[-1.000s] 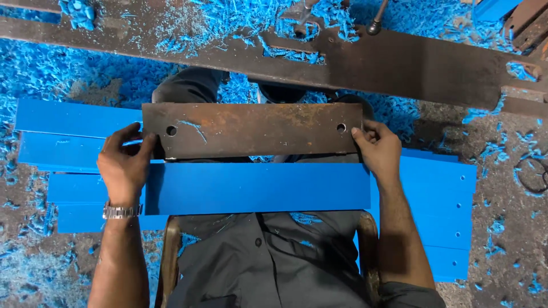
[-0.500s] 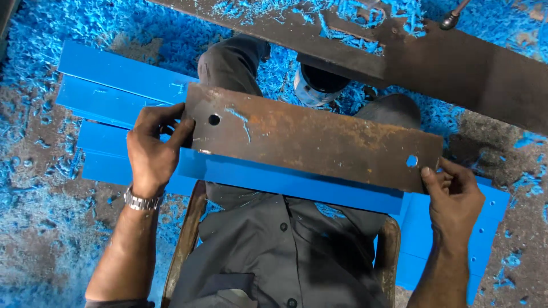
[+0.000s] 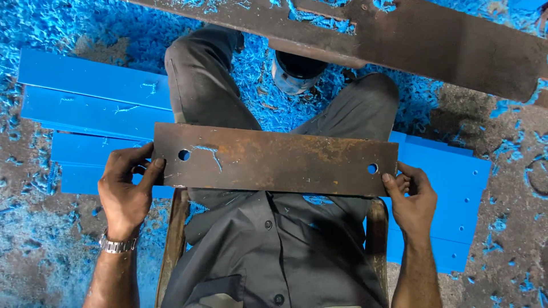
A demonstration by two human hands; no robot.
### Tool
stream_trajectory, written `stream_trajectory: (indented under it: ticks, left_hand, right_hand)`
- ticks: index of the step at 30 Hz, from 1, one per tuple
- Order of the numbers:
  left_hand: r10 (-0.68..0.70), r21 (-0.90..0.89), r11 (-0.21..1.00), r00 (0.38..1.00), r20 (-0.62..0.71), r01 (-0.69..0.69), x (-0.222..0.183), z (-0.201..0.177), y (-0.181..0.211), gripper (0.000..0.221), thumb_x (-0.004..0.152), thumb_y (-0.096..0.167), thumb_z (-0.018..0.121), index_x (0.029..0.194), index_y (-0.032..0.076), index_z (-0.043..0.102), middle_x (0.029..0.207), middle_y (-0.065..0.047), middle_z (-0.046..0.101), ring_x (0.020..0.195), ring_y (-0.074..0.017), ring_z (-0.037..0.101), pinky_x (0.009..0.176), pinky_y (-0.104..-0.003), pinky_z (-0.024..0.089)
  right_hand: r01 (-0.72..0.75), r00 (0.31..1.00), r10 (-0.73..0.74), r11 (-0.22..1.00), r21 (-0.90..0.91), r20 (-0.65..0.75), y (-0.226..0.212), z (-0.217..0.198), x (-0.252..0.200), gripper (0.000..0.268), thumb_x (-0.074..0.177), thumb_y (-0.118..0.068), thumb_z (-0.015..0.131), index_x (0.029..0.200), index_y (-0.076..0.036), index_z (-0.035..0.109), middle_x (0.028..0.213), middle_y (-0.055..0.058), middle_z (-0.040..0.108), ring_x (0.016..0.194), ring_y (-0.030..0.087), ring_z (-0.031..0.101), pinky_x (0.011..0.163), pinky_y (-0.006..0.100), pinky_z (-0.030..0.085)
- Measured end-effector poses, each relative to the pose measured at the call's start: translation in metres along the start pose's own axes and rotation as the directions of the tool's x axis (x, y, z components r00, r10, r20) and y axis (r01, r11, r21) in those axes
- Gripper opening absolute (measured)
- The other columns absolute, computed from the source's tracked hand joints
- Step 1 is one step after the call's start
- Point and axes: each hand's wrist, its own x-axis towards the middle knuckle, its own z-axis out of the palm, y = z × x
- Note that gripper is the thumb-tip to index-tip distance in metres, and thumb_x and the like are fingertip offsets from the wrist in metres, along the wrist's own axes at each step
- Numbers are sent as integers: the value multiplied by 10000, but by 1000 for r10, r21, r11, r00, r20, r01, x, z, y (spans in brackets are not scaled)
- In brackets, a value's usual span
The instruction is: Drilling holes into blue plastic components using a drill press and a metal alignment template.
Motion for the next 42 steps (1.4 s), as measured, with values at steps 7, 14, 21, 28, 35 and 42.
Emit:
stream_trajectory:
  ticks: [7, 14, 21, 28, 35, 42]
  left_hand:
    - [-12, 37, 999, 1000, 8, 11, -5, 1, -4, 342, 941, 91, 796, 1268, 24, 721, 1174, -99, 677, 924, -134, 664, 784, -275, 564]
    - [-20, -8, 1000, 1000, 9, 21, -3, 1, -5, 330, 954, 52, 780, 1273, 7, 708, 1193, -94, 660, 952, -132, 666, 795, -269, 572]
    - [-88, -70, 994, 996, -18, 87, -3, 1, -31, 322, 948, 70, 761, 1265, 37, 709, 1188, -96, 656, 952, -134, 679, 758, -271, 595]
    - [-4, 22, 1000, 998, -62, 6, -2, 2, -12, 378, 874, 103, 810, 1237, 57, 718, 1133, -118, 686, 957, -206, 692, 796, -329, 584]
    - [408, 134, 877, 863, 298, -462, 0, 49, 50, 701, 719, 319, 889, 1346, 141, 632, 1357, -148, 581, 1268, -358, 537, 1051, -497, 414]
    - [572, 38, 663, 539, 619, -748, 23, 130, 84, 1118, 451, 438, 911, 1463, 232, 483, 1438, -218, 467, 1338, -411, 435, 1088, -613, 316]
  right_hand:
    - [-29, 999, 30, 996, -80, 14, -5, 1, -8, 450, 916, -148, 813, 1290, 50, 663, 846, 12, 622, 763, 61, 508, 664, 234, 428]
    - [22, 999, -21, 999, -38, 32, -7, 6, -7, 455, 912, -144, 804, 1296, 52, 659, 892, 11, 603, 777, 63, 513, 680, 233, 439]
    - [101, 989, -92, 991, -83, 113, -7, 4, -4, 428, 901, -122, 801, 1275, 46, 676, 915, 22, 593, 788, 83, 538, 697, 247, 474]
    - [122, 986, -115, 991, -59, 118, 36, -5, 5, 356, 978, -140, 802, 1266, 33, 684, 911, 26, 630, 846, 66, 543, 802, 238, 475]
    - [-173, 963, 223, 943, -286, 154, 52, -6, 18, 405, 1066, -344, 693, 1183, 44, 692, 895, 95, 686, 795, 148, 600, 698, 292, 484]
    - [-246, 948, 281, 944, -219, 146, 64, -9, 15, 447, 953, -294, 789, 1172, 80, 682, 869, 102, 627, 770, 146, 539, 658, 311, 446]
